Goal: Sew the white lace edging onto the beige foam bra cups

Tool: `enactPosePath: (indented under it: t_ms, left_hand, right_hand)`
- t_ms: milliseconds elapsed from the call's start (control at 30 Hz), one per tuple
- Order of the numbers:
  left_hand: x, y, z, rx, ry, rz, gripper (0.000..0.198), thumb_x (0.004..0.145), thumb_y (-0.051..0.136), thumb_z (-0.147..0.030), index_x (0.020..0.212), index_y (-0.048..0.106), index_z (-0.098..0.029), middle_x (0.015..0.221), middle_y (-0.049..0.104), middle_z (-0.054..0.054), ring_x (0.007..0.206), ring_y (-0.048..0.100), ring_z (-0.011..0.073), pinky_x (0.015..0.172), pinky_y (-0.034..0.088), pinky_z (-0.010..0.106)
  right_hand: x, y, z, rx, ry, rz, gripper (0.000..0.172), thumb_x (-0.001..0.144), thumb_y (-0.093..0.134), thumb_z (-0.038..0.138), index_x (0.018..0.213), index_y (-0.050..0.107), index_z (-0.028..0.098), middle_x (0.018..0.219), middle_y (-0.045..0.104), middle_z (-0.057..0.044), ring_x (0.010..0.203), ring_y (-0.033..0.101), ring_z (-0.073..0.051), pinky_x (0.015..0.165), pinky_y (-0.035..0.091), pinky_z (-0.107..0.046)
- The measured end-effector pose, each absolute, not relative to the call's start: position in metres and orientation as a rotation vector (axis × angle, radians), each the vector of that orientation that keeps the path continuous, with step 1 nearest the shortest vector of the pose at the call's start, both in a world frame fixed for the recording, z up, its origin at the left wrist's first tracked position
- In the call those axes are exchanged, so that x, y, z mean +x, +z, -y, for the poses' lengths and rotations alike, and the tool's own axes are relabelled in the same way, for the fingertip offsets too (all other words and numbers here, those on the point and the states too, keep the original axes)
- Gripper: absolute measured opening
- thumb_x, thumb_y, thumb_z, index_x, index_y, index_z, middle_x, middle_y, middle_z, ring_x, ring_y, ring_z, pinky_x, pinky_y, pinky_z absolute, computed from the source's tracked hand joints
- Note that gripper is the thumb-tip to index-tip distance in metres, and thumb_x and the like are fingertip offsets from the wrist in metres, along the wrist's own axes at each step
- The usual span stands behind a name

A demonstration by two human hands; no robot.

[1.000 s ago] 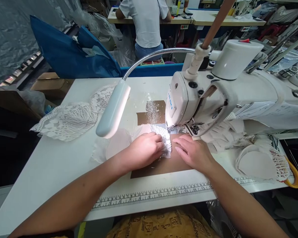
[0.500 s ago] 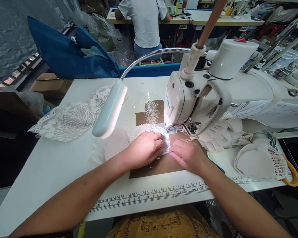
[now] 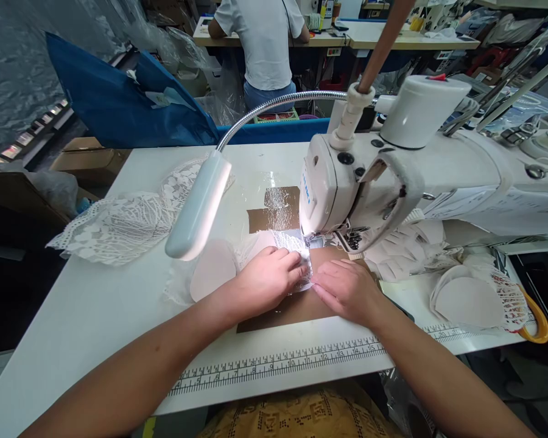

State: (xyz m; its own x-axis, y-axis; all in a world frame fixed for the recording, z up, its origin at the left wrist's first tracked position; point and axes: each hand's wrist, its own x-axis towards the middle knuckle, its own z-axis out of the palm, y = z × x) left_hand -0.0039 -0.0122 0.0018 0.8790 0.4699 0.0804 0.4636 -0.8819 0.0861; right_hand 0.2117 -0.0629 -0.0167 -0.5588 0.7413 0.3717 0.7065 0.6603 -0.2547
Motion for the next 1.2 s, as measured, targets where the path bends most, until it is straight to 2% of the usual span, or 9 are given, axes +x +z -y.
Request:
enactPosePath:
  t_ms: [100,267,433,567,767,1000,1200]
  left_hand:
    - [-0.003,-0.002,0.011,2.987,0.147,-0.763,0.023,0.096,0.044,-0.025,0.109,0.063,-0.018,0.09,0.059,0.007,0.077,0.051,0.0203,0.069,0.037,0.034]
    - [-0.001,0.003,0.014,2.926,0.152,-0.722,0.028,0.096,0.044,-0.025,0.117,0.06,-0.019,0.093,0.057,0.008,0.078,0.049,0.0208,0.07,0.038,0.035]
    - [0.0,0.013,0.017,2.844,0.149,-0.772,0.03,0.094,0.04,-0.024,0.112,0.062,-0.016,0.093,0.057,0.01,0.078,0.049,0.0219,0.07,0.039,0.036]
    - [-0.002,0.015,0.016,2.783,0.167,-0.761,0.031,0.092,0.044,-0.024,0.118,0.061,-0.017,0.1,0.058,0.012,0.085,0.052,0.0234,0.076,0.042,0.038]
    - [-0.005,0.014,0.014,2.791,0.165,-0.753,0.035,0.092,0.046,-0.029,0.122,0.058,-0.014,0.132,0.054,0.013,0.099,0.053,0.0267,0.081,0.044,0.041]
    - [-0.004,0.009,0.013,2.856,0.171,-0.774,0.042,0.093,0.046,-0.032,0.128,0.056,-0.011,0.135,0.054,0.014,0.097,0.053,0.0282,0.078,0.045,0.043]
    - [-0.002,0.007,0.006,2.87,0.194,-0.778,0.043,0.092,0.047,-0.03,0.129,0.055,-0.01,0.135,0.054,0.016,0.098,0.052,0.0291,0.081,0.046,0.044]
  right_hand:
    - [0.211,-0.017,0.063,-1.127,0.08,2.431,0.021,0.089,0.05,0.017,0.074,0.065,0.018,0.073,0.062,-0.001,0.064,0.046,-0.013,0.061,0.032,-0.028]
    - [0.21,-0.015,0.063,-1.134,0.082,2.444,0.024,0.09,0.048,0.017,0.073,0.065,0.018,0.069,0.06,-0.001,0.065,0.046,-0.013,0.062,0.032,-0.028]
    - [0.211,-0.015,0.064,-1.144,0.074,2.452,0.024,0.089,0.048,0.016,0.073,0.065,0.018,0.069,0.059,-0.001,0.064,0.045,-0.013,0.061,0.031,-0.028]
    - [0.211,-0.016,0.064,-1.149,0.069,2.452,0.023,0.089,0.049,0.016,0.073,0.065,0.019,0.069,0.06,-0.001,0.064,0.044,-0.013,0.061,0.031,-0.028]
    - [0.211,-0.016,0.064,-1.139,0.061,2.456,0.023,0.088,0.049,0.016,0.07,0.063,0.018,0.069,0.059,0.0,0.063,0.042,-0.013,0.061,0.03,-0.028]
    - [0.211,-0.017,0.065,-1.156,0.062,2.462,0.022,0.088,0.048,0.016,0.07,0.062,0.019,0.07,0.058,-0.001,0.064,0.042,-0.014,0.062,0.029,-0.029]
    - [0.21,-0.016,0.062,-1.187,0.034,2.448,0.021,0.089,0.048,0.015,0.079,0.066,0.018,0.07,0.058,-0.001,0.063,0.044,-0.014,0.062,0.03,-0.028]
